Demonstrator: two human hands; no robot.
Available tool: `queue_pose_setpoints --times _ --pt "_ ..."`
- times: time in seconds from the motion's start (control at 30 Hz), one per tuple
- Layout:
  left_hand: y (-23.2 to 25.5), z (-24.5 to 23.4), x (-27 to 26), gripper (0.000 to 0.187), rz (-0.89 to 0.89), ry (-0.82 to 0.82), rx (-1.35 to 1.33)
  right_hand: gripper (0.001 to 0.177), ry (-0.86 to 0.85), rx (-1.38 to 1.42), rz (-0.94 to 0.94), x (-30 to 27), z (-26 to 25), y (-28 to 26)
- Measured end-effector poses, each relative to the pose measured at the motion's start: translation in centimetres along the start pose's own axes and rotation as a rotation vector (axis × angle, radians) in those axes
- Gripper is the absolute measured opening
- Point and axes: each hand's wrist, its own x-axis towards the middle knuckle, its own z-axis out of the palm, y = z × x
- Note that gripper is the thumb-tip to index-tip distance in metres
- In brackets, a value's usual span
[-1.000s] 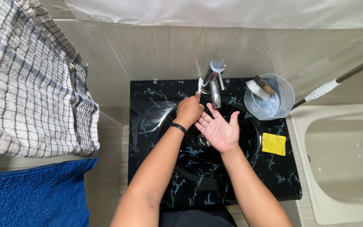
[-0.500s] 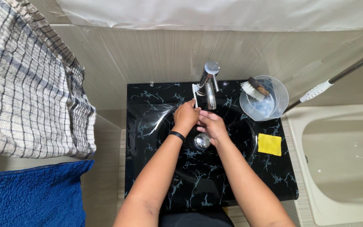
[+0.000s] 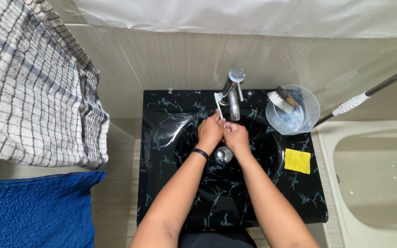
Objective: The person scrubs a black marble bathroom sink with a yellow sponge, then uses a toothbrush to clean the faucet and drain area. The person rinses the toothbrush under running water and continues scrubbing the sink basin.
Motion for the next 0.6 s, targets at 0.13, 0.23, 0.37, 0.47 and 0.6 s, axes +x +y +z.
queue_pose_setpoints --times 0.13,0.23,0.37,0.47,0.6 --pt "-0.6 0.6 0.5 0.045 0.078 0.037 0.005 0.026 0.074 -0.231 -0.171 0.1 -0.4 0.3" --pt "-1.0 1.0 -1.0 0.045 0.063 0.011 -0.001 0.026 0.066 -0.259 -0.105 -1.6 -0.7 0.8" --pt "-0.8 1.0 -1.2 0.048 0.033 -0.036 -0.013 0.025 0.078 -0.286 -0.154 -1.3 -0.9 1.1" --pt "-0.6 1.2 -0.2 0.049 0.072 -0.017 -0.018 0.023 0.094 -0.335 -0.231 0.3 -1.0 1.3" --pt "-0.8 0.6 -0.5 0.045 0.188 0.092 -0.087 0.022 0.072 -0.341 -0.18 0.4 -1.1 1.9"
